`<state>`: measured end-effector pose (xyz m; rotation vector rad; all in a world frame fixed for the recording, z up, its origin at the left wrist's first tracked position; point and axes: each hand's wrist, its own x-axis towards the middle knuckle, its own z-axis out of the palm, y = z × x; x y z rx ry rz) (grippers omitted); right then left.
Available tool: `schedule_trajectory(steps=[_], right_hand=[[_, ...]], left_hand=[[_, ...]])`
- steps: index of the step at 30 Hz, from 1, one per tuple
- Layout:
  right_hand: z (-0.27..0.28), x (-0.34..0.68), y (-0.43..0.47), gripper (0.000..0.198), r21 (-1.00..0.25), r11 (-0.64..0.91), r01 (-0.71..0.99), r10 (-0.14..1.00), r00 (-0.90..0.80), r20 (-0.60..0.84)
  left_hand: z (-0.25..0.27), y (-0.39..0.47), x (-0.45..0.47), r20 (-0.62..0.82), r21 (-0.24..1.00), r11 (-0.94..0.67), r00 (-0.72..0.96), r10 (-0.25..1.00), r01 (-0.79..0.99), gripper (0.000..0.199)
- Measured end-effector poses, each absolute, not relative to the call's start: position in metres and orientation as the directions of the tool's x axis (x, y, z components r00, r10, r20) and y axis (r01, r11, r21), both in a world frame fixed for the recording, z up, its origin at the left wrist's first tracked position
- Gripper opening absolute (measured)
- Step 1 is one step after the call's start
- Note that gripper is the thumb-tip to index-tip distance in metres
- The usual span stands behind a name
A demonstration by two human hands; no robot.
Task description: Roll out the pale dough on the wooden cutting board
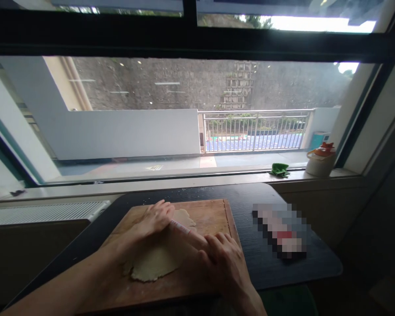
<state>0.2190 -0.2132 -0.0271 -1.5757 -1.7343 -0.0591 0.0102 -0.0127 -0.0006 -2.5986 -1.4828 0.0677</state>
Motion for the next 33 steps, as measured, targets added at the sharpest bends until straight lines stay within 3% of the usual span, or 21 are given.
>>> schedule_trajectory(steps=[2,6,10,22,28,33], right_hand=[[-0.027,0.219,-0.215,0.009,-0.468,0.218,0.856,0.827,0.093,0.555],[-0.035,0.22,-0.21,0.017,-0.485,0.231,0.843,0.801,0.118,0.587],[-0.046,0.223,-0.203,0.027,-0.525,0.246,0.815,0.78,0.155,0.607],[-0.039,0.224,-0.207,0.034,-0.527,0.18,0.831,0.782,0.204,0.589],[-0.036,0.222,-0.209,0.031,-0.489,0.174,0.855,0.779,0.184,0.6],[-0.03,0.221,-0.212,0.031,-0.491,0.175,0.853,0.787,0.178,0.59]], left_hand=[[-0.003,-0.026,-0.014,0.008,-0.161,-0.547,0.556,0.831,0.821,0.048],[0.002,-0.034,-0.027,-0.085,-0.026,-0.578,0.574,0.814,0.816,0.052],[0.009,-0.021,-0.009,0.012,0.056,-0.532,0.532,0.847,0.845,0.053],[0.01,0.026,0.061,-0.01,0.005,-0.39,0.39,0.921,0.921,0.043],[0.007,0.005,0.027,-0.007,0.025,-0.388,0.388,0.921,0.921,0.042],[0.003,-0.024,-0.016,-0.039,0.013,-0.433,0.434,0.9,0.901,0.054]])
